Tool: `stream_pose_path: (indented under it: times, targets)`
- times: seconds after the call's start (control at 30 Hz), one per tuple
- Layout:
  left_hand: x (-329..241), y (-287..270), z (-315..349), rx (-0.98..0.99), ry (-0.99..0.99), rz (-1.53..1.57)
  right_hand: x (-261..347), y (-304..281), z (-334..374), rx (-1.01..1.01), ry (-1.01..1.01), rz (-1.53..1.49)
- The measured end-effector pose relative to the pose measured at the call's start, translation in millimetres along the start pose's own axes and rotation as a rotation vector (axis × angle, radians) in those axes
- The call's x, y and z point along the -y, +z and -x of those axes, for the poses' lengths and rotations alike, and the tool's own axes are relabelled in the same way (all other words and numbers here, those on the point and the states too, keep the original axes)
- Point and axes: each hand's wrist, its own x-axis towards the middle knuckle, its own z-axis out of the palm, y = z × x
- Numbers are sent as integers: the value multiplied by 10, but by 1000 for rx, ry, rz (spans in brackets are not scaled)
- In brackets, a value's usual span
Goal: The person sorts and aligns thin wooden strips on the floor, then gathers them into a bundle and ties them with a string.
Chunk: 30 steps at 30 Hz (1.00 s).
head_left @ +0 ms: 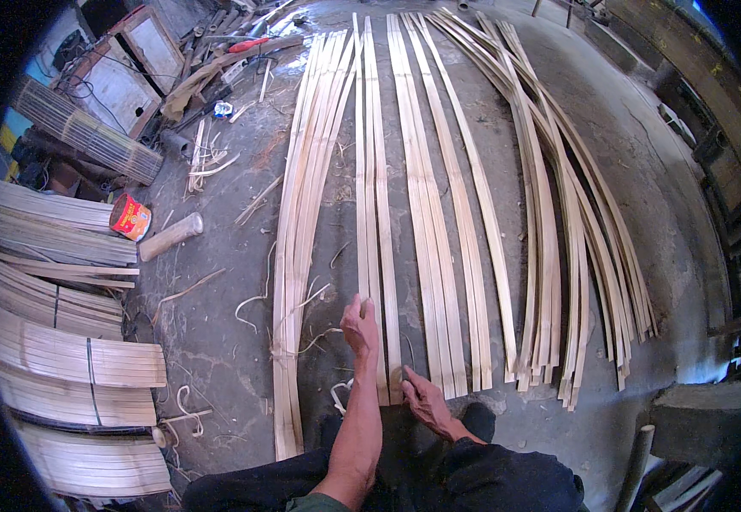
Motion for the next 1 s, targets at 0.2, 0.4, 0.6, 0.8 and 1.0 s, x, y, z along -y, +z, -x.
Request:
stream_pose_path:
  times: [0.2, 0.4, 0.6, 0.8, 1.0]
  targets:
    - [-9, -105, 142, 6, 48, -35, 99, -73, -16, 31, -4, 67]
    - [-31, -134, 178, -21, 27, -34, 29, -79, -8, 55, -16, 54]
    - [58, -108, 191, 1, 3, -116, 20, -58, 9, 7, -53, -32]
    - [184, -29, 189, -22, -18, -100, -135, -411, -142, -137, -37, -399]
    - [-195, -105, 99, -163, 29, 41, -59, -904, -310, -404, 50, -92]
